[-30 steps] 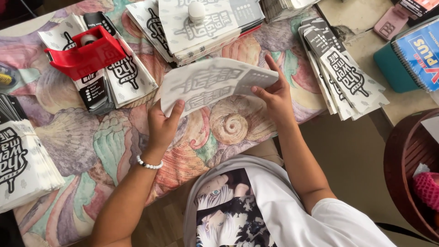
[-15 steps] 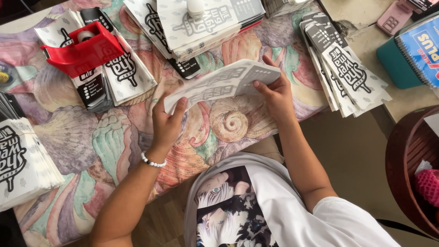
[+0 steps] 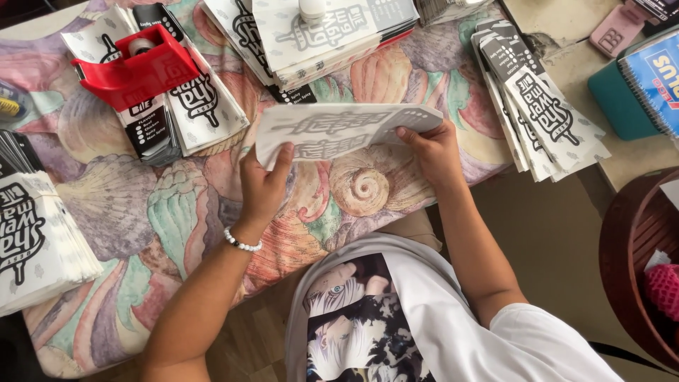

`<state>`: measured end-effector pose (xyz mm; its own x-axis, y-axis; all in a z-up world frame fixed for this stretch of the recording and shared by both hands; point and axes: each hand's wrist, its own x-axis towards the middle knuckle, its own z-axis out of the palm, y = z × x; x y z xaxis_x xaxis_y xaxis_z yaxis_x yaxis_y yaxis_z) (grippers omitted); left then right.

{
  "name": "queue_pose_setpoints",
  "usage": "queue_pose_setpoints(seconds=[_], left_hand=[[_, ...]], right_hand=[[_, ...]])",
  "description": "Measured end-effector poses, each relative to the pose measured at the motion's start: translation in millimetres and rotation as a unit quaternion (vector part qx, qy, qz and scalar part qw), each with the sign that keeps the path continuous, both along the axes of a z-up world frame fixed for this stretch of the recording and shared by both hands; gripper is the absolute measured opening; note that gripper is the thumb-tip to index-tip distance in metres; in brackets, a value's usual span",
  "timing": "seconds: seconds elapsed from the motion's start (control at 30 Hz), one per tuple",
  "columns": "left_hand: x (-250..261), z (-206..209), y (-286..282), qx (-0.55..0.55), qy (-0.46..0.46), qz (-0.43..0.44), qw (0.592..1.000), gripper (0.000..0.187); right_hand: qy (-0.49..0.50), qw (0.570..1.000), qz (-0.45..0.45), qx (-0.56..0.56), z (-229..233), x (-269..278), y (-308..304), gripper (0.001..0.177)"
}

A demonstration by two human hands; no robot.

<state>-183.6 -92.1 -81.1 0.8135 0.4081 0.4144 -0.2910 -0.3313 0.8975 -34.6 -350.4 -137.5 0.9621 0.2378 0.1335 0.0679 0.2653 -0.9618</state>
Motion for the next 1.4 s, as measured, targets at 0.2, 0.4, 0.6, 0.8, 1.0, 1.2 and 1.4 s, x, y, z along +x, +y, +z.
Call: queue_pose_setpoints(seconds=[0.2, 0.4, 0.6, 0.8, 1.0, 1.2, 1.4], left_hand=[[0.7, 6.5, -6.9, -0.003, -0.007, 0.001, 1.0, 0.018], [2.2, 0.6, -6.1, -0.041, -0.008, -0.01, 0.999, 0.018], [2.1, -5.4, -3.3, -0.068, -0.002, -0.022, 0.997, 0.019], [2.1, 0.1, -3.0, -0.058, -0.003, -0.038, 0.998, 0.016], [-0.8, -9.8, 9.0, -0.058, 0.034, -0.098, 0.993, 0.04], [-0.7, -10.3, 9.5, -0.039, 0.027, -0.102, 0.994, 0.041], [-3.7, -12.4, 7.7, -0.039, 0.046, -0.097, 0.993, 0.039]], right_hand=[[-0.232, 0.97, -0.064, -0.035, 46.6, -1.4, 0.6, 0.053], [-0.522, 0.826, -0.127, -0.17, 92.9, 0.4, 15.2, 0.031], [-0.564, 0.795, -0.1, -0.198, 117.1, -15.6, 44.9, 0.022], [-0.572, 0.793, -0.077, -0.194, 123.1, -6.4, 49.9, 0.014], [-0.544, 0.795, 0.003, -0.269, 130.9, -2.4, 39.1, 0.01], [-0.544, 0.789, 0.035, -0.284, 137.9, 2.4, 37.8, 0.011], [-0.539, 0.787, 0.091, -0.285, 150.4, 10.4, 34.9, 0.005]])
